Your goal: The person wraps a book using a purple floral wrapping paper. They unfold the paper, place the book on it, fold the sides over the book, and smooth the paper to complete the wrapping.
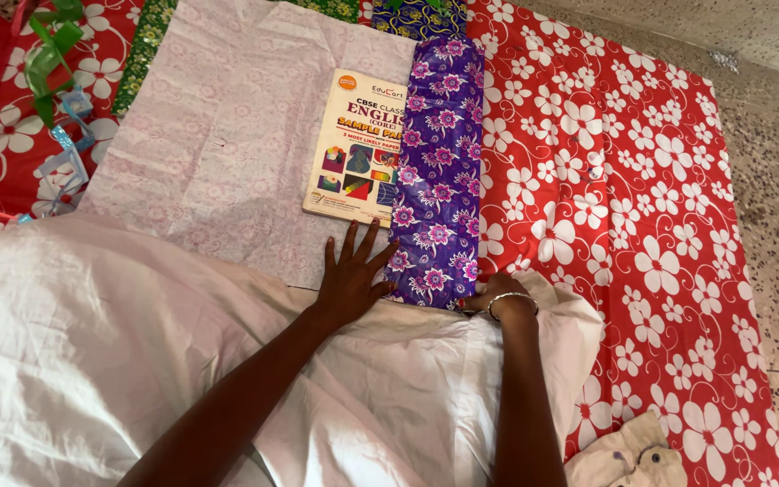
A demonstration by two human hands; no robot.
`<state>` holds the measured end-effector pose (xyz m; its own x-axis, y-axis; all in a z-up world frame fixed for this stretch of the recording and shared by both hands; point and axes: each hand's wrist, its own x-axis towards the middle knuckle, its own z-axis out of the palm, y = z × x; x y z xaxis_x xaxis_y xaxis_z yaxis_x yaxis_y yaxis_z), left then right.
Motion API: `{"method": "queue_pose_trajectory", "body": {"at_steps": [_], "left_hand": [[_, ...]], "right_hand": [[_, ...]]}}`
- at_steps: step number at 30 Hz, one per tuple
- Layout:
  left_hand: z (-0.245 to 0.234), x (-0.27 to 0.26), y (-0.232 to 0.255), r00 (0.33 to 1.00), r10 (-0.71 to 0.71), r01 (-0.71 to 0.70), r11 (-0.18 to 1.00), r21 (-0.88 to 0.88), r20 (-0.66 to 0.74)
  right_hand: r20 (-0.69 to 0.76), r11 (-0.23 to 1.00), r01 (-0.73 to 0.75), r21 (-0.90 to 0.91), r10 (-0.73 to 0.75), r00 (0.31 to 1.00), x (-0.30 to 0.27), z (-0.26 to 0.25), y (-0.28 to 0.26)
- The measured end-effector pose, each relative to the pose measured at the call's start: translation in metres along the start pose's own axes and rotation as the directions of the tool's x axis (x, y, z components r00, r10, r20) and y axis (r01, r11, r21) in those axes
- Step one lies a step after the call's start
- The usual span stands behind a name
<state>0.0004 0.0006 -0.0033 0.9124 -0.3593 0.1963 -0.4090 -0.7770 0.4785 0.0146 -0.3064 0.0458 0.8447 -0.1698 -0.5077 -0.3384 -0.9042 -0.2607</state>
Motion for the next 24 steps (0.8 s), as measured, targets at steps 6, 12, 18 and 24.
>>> {"method": "queue_pose_trajectory", "body": {"at_steps": [6,12,18,24], "left_hand": [[0.001,0.0,0.0,1.0,-0.012,0.012,1.0,0.003,0.001],[0.003,0.001,-0.002,0.999,-0.03,0.031,0.999,-0.017,0.017],[0.004,0.001,-0.002,0.999,-0.031,0.031,0.999,-0.008,0.012],[0.004,0.001,-0.001,0.999,-0.038,0.038,0.999,0.006,0.017]], "right_hand": [[-0.001,1.0,-0.016,0.018,0.016,1.0,-0.005,0.0,-0.001],[-0.365,0.958,0.039,0.285,0.071,0.928,0.017,0.007,0.015],[-0.317,0.961,0.022,0.274,0.069,0.946,0.06,0.013,0.024],[-0.2,0.967,-0.138,0.216,0.182,0.963,0.077,0.013,0.027]]}}
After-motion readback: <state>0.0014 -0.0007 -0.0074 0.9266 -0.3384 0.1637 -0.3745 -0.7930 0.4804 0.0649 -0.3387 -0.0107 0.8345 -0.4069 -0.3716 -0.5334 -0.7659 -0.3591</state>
